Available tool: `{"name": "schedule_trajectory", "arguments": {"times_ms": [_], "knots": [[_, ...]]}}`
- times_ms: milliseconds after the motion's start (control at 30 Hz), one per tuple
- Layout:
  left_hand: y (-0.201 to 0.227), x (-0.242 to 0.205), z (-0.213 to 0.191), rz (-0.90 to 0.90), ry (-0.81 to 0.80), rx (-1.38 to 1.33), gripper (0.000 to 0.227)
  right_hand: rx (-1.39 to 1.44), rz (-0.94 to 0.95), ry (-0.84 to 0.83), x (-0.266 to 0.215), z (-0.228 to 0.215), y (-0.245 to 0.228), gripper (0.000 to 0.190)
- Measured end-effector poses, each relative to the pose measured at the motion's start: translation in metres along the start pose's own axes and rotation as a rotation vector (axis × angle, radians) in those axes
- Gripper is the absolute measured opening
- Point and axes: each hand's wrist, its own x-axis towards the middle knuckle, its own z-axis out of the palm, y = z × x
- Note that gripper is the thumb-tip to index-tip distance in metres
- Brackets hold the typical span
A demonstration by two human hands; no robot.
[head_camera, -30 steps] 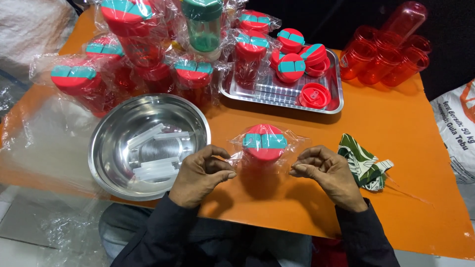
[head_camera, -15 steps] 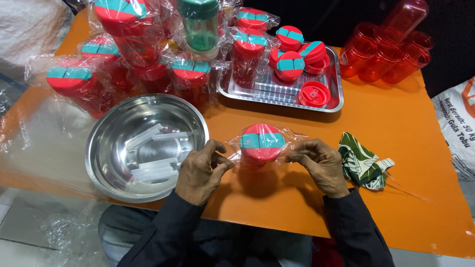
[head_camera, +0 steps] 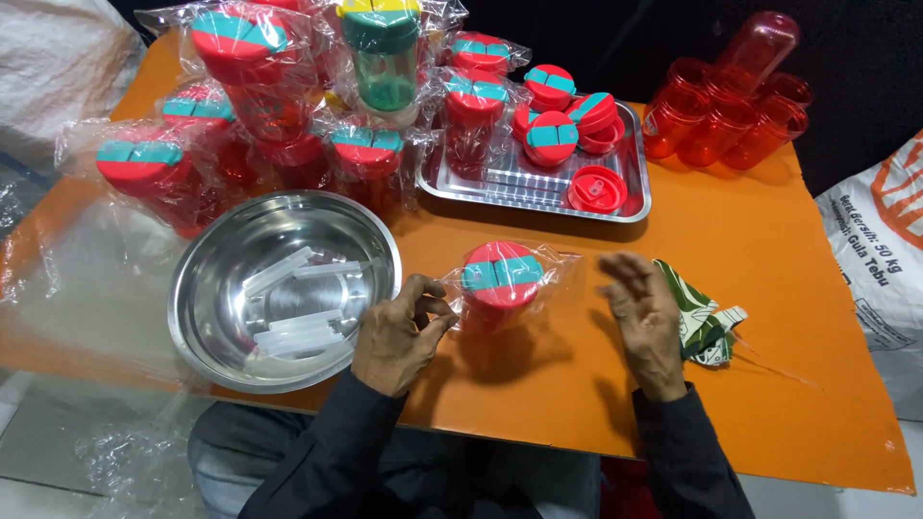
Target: Packaging small plastic containers into bags and placing paper inserts into red cups using a small stick.
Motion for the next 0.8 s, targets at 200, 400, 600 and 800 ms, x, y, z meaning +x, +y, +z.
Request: {"name": "schedule_trajectory", "arguments": {"times_ms": [200,400,600,800], "knots": [[-0.003,0.003,-0.001,-0.061,-0.029,0.038,0.026,-0.589,-0.759,0.134,0.006,0.029,-0.034,0.102],[-0.001,0.005,-0.006,-0.096,-0.096,0.048,0.031,-0.990,-0.910,-0.257,0.030,0.087,-0.070,0.119],[-0.009,0.007,0.003,-0.141,-0.124,0.099,0.032,-1.097,-0.758,-0.501,0.055,0.086,-0.028,0.130],[0.001,0.015,0.015,-0.233,-0.163,0.214,0.031,-0.879,-0.787,-0.416,0.058,0.089,0.003,0.105]]}}
